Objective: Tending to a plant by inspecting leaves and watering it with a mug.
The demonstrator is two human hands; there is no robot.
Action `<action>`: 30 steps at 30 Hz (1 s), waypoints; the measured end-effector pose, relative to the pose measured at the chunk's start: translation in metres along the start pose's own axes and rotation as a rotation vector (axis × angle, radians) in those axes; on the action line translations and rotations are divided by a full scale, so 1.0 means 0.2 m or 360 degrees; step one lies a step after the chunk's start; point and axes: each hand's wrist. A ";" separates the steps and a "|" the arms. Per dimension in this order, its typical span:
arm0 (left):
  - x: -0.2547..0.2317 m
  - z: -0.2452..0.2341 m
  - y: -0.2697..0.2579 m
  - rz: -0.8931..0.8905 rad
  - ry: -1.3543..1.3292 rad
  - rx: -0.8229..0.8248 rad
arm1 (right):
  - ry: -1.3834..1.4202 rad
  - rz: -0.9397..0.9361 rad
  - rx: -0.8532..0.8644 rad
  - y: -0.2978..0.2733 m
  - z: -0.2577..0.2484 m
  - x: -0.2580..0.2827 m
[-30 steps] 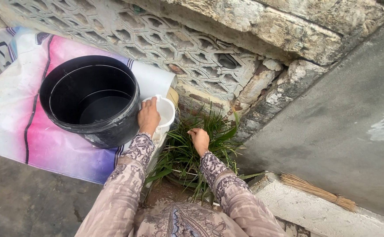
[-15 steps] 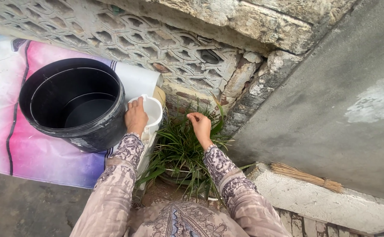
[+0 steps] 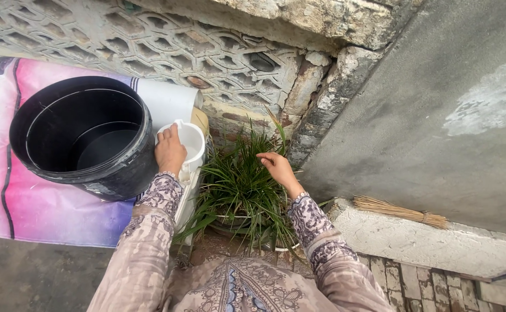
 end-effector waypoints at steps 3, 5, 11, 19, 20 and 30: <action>0.01 0.02 0.00 -0.0009 0.0005 -0.0007 | -0.0103 0.0069 0.0062 -0.09 -0.04 -0.03; 0.02 0.02 0.00 -0.0010 0.0010 0.0000 | 0.0023 0.0244 -0.0015 -0.14 -0.06 -0.06; 0.00 -0.01 0.00 -0.0026 0.0010 0.0063 | 0.0464 0.0197 -0.0711 -0.28 -0.14 -0.17; -0.01 -0.04 -0.01 -0.0042 0.0002 0.0085 | 0.0691 0.0414 -0.1302 -0.47 -0.10 -0.62; -0.01 -0.04 -0.01 -0.0039 0.0020 0.0079 | 0.0714 0.0545 -0.1264 -0.50 -0.08 -0.64; -0.06 -0.10 -0.01 -0.0124 0.0085 0.0216 | 0.1207 0.1151 -0.1148 -0.57 0.30 -0.97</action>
Point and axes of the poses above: each hand's wrist, its own y-axis towards the middle knuckle, its own z-axis out of the palm, x = y × z, and after that the axes turned 7 degrees about -z, right-handed
